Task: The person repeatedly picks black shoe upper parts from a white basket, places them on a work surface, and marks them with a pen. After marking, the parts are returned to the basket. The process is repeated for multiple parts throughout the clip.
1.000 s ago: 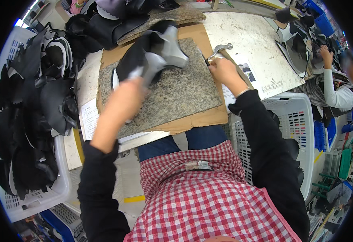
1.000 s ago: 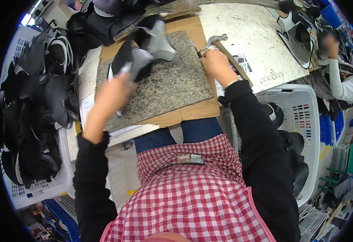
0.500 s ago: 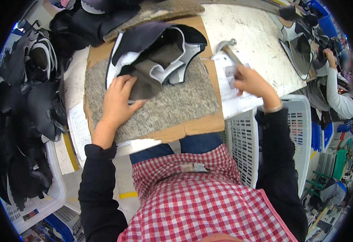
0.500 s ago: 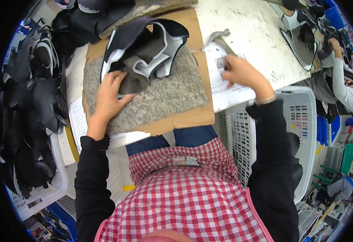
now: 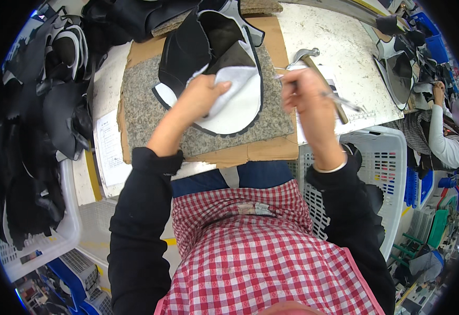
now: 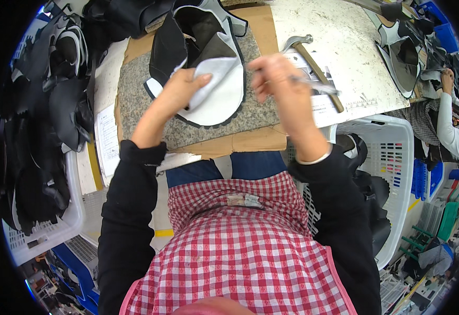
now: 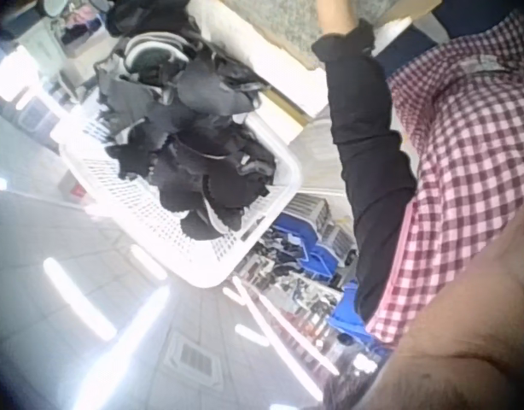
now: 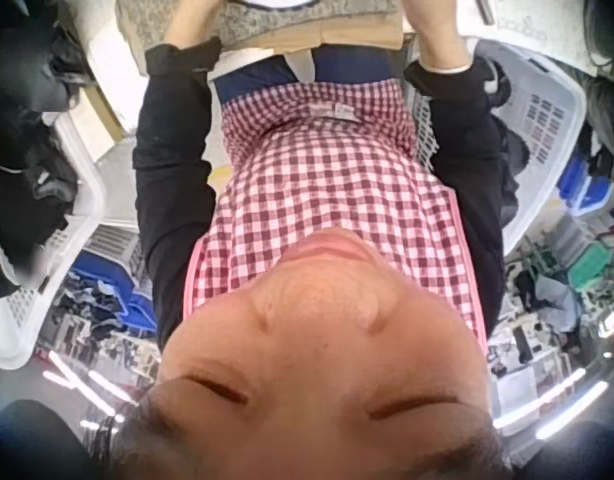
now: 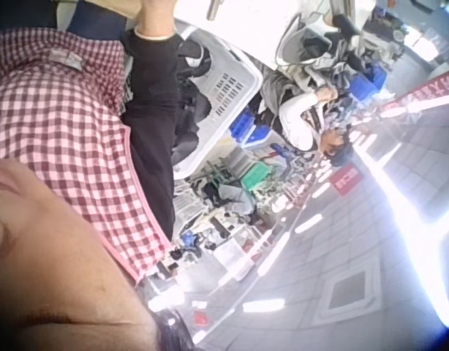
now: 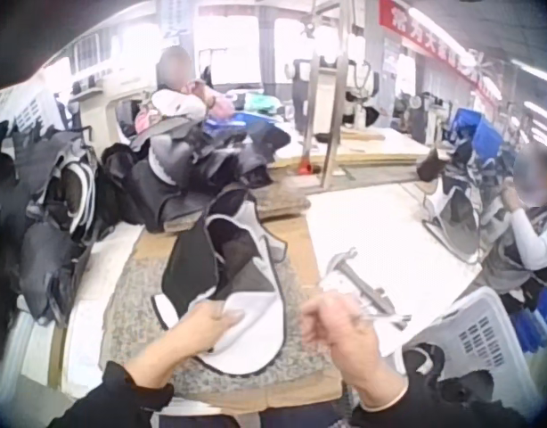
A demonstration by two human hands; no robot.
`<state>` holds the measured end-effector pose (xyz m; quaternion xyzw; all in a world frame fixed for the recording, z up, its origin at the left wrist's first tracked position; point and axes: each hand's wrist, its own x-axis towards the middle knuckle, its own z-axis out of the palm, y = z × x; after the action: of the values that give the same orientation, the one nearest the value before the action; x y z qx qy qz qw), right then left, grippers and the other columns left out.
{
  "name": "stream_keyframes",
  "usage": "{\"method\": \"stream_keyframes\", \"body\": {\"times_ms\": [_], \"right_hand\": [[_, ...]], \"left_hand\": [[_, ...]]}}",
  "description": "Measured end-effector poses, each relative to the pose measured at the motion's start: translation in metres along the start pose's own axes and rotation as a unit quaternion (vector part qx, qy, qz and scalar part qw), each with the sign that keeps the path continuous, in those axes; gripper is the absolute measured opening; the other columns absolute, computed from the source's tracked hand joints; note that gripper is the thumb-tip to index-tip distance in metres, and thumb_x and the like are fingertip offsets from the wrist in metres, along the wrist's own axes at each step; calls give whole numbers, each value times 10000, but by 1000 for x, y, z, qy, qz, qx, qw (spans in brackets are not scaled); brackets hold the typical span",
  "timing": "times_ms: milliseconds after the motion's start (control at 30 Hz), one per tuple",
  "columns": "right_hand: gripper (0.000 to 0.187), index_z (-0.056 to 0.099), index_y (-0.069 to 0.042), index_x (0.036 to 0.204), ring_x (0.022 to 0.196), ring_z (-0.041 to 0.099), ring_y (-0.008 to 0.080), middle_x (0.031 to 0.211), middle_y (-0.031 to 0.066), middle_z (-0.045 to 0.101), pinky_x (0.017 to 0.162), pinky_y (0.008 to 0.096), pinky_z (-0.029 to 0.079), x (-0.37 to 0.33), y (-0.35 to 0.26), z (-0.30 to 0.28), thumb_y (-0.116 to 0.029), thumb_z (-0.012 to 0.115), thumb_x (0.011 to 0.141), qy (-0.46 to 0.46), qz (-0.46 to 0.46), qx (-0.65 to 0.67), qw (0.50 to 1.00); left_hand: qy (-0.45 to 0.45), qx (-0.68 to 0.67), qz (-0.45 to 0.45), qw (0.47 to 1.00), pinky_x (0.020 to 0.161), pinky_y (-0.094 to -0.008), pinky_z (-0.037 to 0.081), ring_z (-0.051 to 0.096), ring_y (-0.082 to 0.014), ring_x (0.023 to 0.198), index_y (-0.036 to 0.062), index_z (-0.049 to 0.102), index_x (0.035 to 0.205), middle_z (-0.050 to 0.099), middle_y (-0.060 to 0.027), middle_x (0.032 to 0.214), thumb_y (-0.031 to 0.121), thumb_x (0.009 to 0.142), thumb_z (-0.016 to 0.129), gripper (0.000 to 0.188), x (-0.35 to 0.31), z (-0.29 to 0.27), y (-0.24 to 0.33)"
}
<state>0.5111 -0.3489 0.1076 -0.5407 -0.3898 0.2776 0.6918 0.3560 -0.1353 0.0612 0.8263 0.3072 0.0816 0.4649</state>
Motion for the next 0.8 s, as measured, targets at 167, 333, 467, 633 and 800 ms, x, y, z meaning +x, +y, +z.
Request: {"method": "stream_keyframes", "body": {"times_ms": [167, 333, 467, 633, 800], "right_hand": [[191, 611, -54, 910, 630, 450, 33, 740, -35, 553, 586, 213, 384, -15, 45, 51, -187, 630, 1045, -52, 74, -43, 995], [217, 538, -57, 880, 682, 459, 30, 743, -29, 543, 605, 217, 388, -22, 74, 35, -111, 725, 976, -17, -11, -181, 983], [240, 521, -67, 848, 703, 451, 38, 756, -37, 517, 613, 220, 377, -26, 81, 28, -92, 724, 973, -3, -30, -183, 983], [259, 525, -61, 815, 679, 465, 45, 753, -29, 539, 600, 233, 386, -27, 79, 35, -112, 722, 975, 2, -32, -200, 979], [263, 531, -59, 800, 661, 454, 57, 711, -22, 529, 595, 252, 392, -26, 75, 36, -128, 734, 952, 2, -43, -248, 968]], "left_hand": [[139, 91, 103, 981, 743, -463, 533, 698, -449, 840, -34, 716, 1019, 706, -288, 881, 341, 959, 688, 381, -11, 25, -2], [157, 112, 160, 968, 723, -441, 548, 705, -387, 828, 28, 702, 1008, 729, -175, 900, 305, 911, 742, 296, -17, 34, -10], [179, 149, 246, 941, 681, -420, 547, 699, -327, 790, 73, 638, 959, 710, -69, 912, 279, 848, 797, 283, -25, 41, -17], [210, 161, 272, 925, 641, -414, 555, 710, -281, 762, 126, 634, 951, 694, -26, 860, 289, 809, 813, 280, -25, 44, -18], [173, 153, 228, 946, 690, -389, 547, 700, -295, 812, 88, 641, 956, 711, -44, 912, 225, 823, 811, 256, -26, 42, -16]]}}
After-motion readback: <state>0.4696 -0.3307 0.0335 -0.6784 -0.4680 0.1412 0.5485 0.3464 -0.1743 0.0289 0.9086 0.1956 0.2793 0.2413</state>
